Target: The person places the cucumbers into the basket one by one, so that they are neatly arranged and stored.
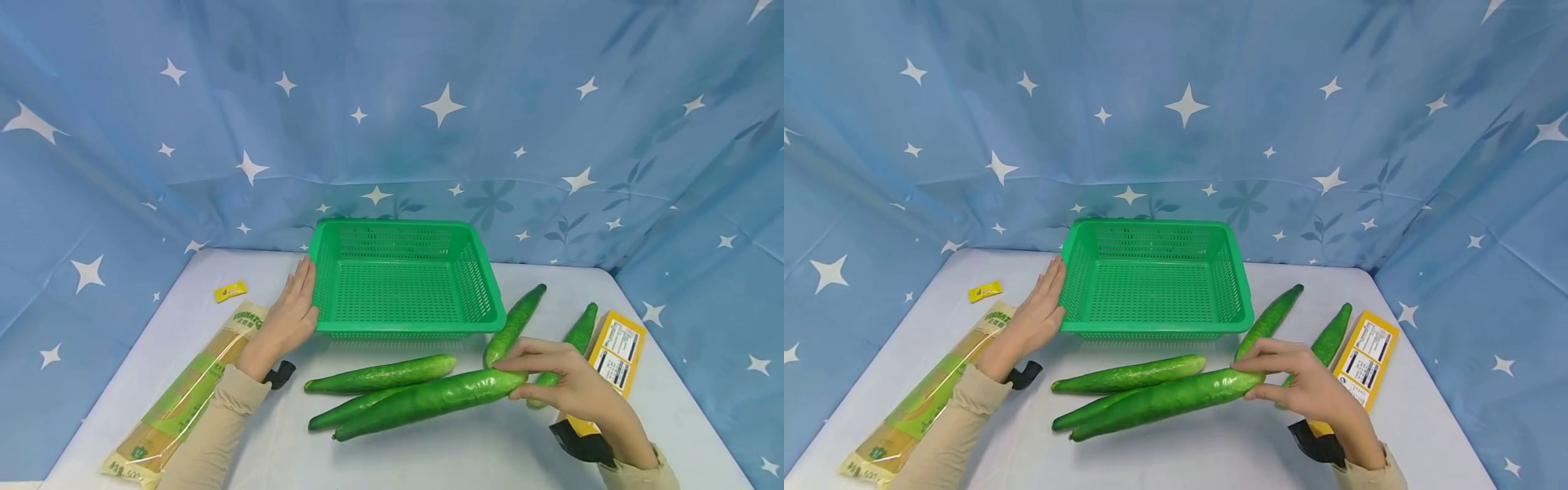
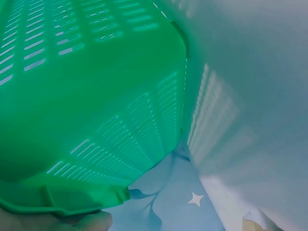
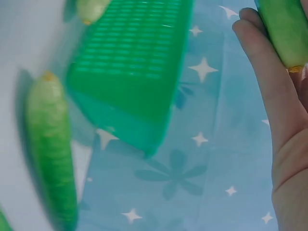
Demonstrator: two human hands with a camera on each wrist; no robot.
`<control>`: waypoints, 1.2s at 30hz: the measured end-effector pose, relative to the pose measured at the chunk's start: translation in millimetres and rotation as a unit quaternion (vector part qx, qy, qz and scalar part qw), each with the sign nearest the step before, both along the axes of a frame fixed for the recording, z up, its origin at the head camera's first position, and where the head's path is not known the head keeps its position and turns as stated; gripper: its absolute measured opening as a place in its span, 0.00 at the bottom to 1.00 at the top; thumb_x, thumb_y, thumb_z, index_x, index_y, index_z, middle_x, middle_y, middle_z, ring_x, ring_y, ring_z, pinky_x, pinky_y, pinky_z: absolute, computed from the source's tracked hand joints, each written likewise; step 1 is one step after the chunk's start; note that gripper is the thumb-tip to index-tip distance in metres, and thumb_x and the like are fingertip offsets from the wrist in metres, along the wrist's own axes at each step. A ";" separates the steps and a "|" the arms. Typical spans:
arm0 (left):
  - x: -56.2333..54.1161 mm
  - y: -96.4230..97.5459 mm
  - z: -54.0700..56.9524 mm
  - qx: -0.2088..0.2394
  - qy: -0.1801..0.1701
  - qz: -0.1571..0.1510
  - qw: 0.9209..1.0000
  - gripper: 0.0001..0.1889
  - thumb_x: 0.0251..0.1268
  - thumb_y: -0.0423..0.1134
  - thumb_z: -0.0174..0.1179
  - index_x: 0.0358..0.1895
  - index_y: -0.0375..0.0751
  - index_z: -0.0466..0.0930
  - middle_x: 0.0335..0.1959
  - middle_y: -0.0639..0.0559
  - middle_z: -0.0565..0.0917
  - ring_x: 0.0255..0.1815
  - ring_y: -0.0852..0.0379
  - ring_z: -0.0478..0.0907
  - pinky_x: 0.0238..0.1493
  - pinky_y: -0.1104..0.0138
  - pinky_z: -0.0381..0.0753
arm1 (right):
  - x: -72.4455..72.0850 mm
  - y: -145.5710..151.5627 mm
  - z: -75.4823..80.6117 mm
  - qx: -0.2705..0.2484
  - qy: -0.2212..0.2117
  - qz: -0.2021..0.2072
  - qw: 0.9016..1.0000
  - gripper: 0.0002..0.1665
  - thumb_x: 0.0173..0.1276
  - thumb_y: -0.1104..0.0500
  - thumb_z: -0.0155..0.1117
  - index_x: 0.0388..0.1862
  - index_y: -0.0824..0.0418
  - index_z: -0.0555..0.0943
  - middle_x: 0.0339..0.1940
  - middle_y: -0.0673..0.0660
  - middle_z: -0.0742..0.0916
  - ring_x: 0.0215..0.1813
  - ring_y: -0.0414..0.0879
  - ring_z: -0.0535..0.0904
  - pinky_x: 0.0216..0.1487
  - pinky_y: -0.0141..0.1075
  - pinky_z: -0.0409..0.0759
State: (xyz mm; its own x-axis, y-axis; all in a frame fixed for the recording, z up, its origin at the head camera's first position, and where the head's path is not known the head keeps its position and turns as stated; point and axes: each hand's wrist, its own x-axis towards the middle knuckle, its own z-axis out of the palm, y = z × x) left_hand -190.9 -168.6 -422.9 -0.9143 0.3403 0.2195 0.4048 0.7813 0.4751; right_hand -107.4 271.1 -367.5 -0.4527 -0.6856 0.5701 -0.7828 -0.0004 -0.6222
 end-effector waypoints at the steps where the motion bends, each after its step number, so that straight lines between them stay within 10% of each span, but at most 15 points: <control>1: 0.1 -0.1 -0.2 0.000 0.000 0.000 1.000 0.36 0.71 0.34 0.37 0.78 0.28 0.34 0.81 0.40 0.31 0.81 0.45 0.31 0.79 0.54 0.35 | -1.6 -1.9 4.9 -0.004 0.008 0.002 1.000 0.30 0.48 0.79 0.73 0.54 0.73 0.82 0.45 0.60 0.84 0.38 0.43 0.76 0.33 0.32 0.75; 20: -0.5 -2.8 -2.3 -0.002 -0.007 -0.005 1.000 0.38 0.70 0.30 0.39 0.79 0.29 0.33 0.81 0.40 0.30 0.81 0.45 0.30 0.79 0.53 0.36 | -60.3 -20.9 62.8 -0.051 0.077 -0.053 0.994 0.20 0.62 0.61 0.72 0.47 0.76 0.84 0.41 0.59 0.85 0.34 0.39 0.74 0.24 0.28 0.68; 23: -1.2 -2.6 -2.5 0.002 0.002 -0.011 1.000 0.24 0.69 0.28 0.40 0.64 0.15 0.63 0.81 0.38 0.33 0.81 0.45 0.29 0.79 0.52 0.37 | -74.8 -22.9 68.7 -0.066 0.052 -0.063 0.995 0.17 0.60 0.68 0.72 0.46 0.78 0.84 0.42 0.60 0.85 0.36 0.41 0.77 0.30 0.25 0.76; 26: -1.0 -1.8 -1.8 0.011 0.003 -0.011 1.000 0.22 0.71 0.30 0.39 0.60 0.15 0.66 0.81 0.38 0.32 0.81 0.46 0.29 0.79 0.52 0.36 | -92.5 -22.7 72.0 -0.082 0.006 -0.071 0.994 0.20 0.53 0.80 0.70 0.47 0.80 0.83 0.43 0.62 0.85 0.41 0.45 0.80 0.39 0.29 0.84; 30: -0.1 -0.6 -0.2 0.009 -0.006 -0.004 1.000 0.35 0.71 0.31 0.39 0.78 0.25 0.37 0.80 0.39 0.31 0.81 0.45 0.30 0.79 0.53 0.36 | -114.0 -25.5 75.6 -0.070 -0.045 -0.126 0.989 0.24 0.52 0.85 0.67 0.51 0.78 0.83 0.43 0.61 0.84 0.43 0.48 0.82 0.42 0.36 0.86; 36: 0.8 -0.7 1.1 0.007 -0.012 -0.001 1.000 0.36 0.72 0.33 0.37 0.78 0.28 0.34 0.80 0.39 0.31 0.81 0.44 0.30 0.79 0.52 0.36 | -141.9 -32.6 75.0 -0.006 -0.078 -0.218 0.973 0.23 0.60 0.76 0.68 0.56 0.71 0.83 0.45 0.57 0.84 0.46 0.44 0.81 0.46 0.32 0.85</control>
State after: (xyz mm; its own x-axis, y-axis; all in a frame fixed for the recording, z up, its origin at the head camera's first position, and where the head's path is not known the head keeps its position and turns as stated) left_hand -190.1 -169.3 -421.8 -0.9185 0.3398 0.2024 0.3953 0.7732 0.4958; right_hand -249.4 238.4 -292.5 -0.7807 -0.4027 0.4778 -0.6060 0.3014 -0.7361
